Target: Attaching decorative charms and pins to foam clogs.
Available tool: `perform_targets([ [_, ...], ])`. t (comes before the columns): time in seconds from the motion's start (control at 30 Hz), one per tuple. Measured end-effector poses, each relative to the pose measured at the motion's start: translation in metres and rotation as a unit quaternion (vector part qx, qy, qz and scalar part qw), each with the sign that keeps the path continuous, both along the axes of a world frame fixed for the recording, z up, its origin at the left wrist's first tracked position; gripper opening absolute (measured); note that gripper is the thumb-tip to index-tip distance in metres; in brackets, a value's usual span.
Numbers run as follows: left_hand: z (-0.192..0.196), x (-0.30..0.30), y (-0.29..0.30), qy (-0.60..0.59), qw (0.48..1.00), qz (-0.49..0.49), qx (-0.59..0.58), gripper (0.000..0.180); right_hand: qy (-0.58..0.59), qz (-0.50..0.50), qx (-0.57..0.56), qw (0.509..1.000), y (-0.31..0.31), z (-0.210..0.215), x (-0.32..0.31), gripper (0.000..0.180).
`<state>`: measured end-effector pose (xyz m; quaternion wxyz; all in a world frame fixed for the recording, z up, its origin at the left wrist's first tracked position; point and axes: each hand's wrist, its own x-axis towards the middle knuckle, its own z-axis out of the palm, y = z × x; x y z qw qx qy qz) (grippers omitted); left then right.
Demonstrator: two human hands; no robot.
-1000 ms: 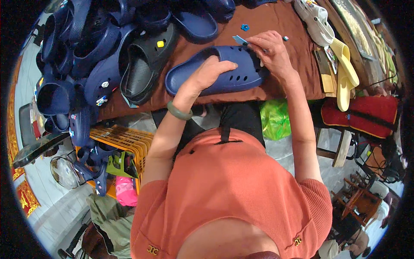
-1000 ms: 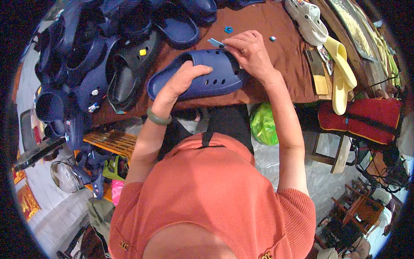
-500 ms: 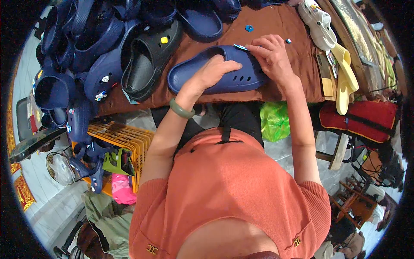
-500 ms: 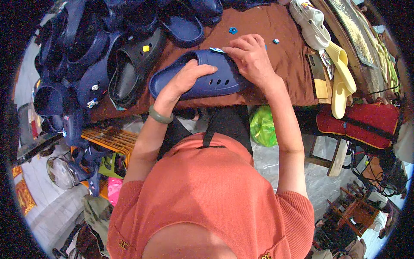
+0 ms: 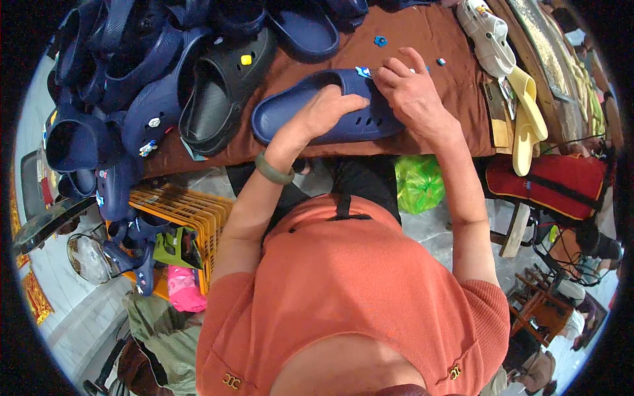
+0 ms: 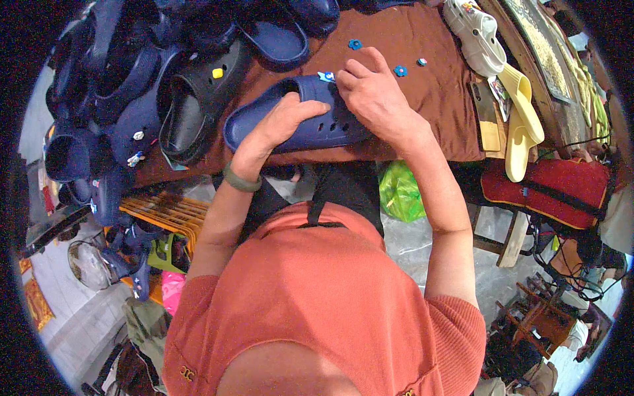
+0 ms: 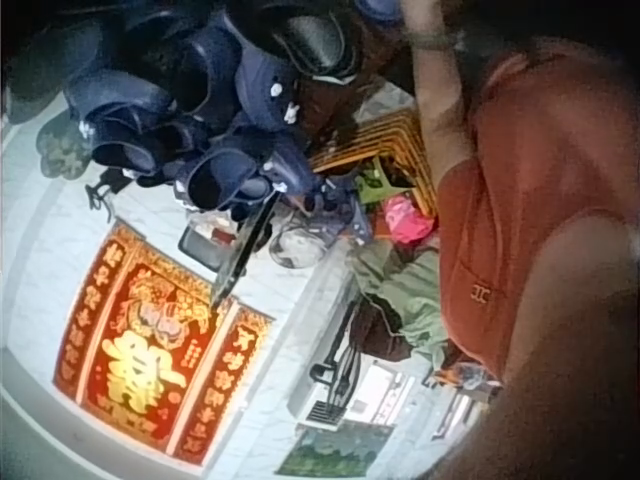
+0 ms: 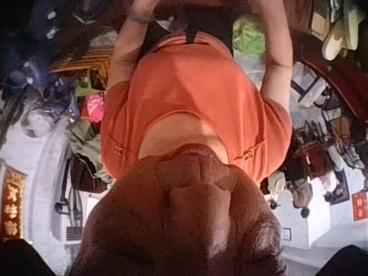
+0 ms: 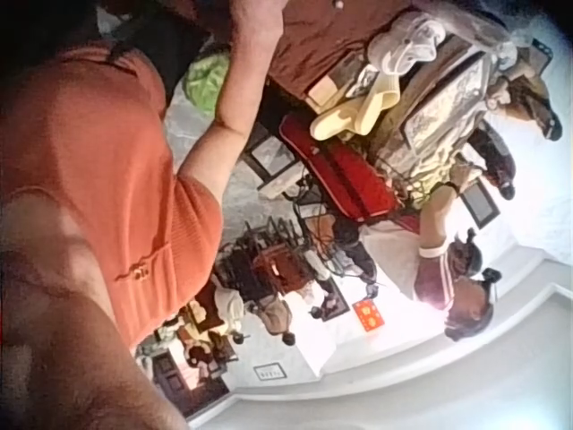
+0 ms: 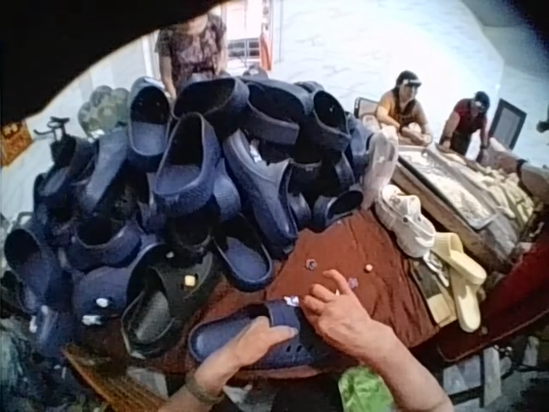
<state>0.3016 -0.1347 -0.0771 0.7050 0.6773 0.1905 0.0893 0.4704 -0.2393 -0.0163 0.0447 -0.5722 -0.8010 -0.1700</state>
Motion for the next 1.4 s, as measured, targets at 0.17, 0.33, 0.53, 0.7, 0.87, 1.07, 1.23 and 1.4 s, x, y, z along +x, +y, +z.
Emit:
perform_targets([
  [0.17, 0.0, 0.001, 0.0, -0.023, 0.999, 0.005, 0.032, 0.03, 0.02, 0.02, -0.009, 1.0, 0.004, 0.006, 0.004, 0.02],
  [0.33, 0.003, 0.001, 0.0, -0.035, 0.999, 0.012, 0.002, 0.03, 0.052, 0.037, -0.04, 0.997, 0.01, 0.007, 0.013, 0.022],
  [0.53, 0.007, 0.001, 0.001, -0.015, 0.999, 0.001, -0.041, 0.029, 0.184, 0.104, -0.169, 0.963, 0.035, 0.017, 0.043, 0.017],
  [0.7, 0.013, 0.0, -0.003, -0.025, 0.995, 0.009, -0.1, 0.033, 0.354, -0.066, -0.206, 0.91, 0.089, -0.023, 0.099, 0.017],
  [0.87, 0.016, 0.001, -0.003, -0.022, 0.994, 0.002, -0.107, 0.033, 0.239, -0.022, -0.099, 0.966, 0.104, -0.077, 0.123, 0.022],
  [1.07, 0.018, -0.001, -0.002, -0.012, 0.996, 0.016, -0.083, 0.029, 0.267, -0.079, -0.088, 0.956, 0.097, -0.087, 0.116, 0.023],
  [1.23, 0.013, 0.003, -0.002, -0.036, 0.995, 0.007, -0.094, 0.031, 0.249, -0.077, -0.079, 0.962, 0.078, -0.076, 0.119, 0.022],
  [1.4, 0.007, 0.001, 0.003, -0.042, 0.995, 0.036, -0.081, 0.029, 0.309, -0.107, 0.021, 0.945, 0.033, -0.042, 0.096, 0.018],
])
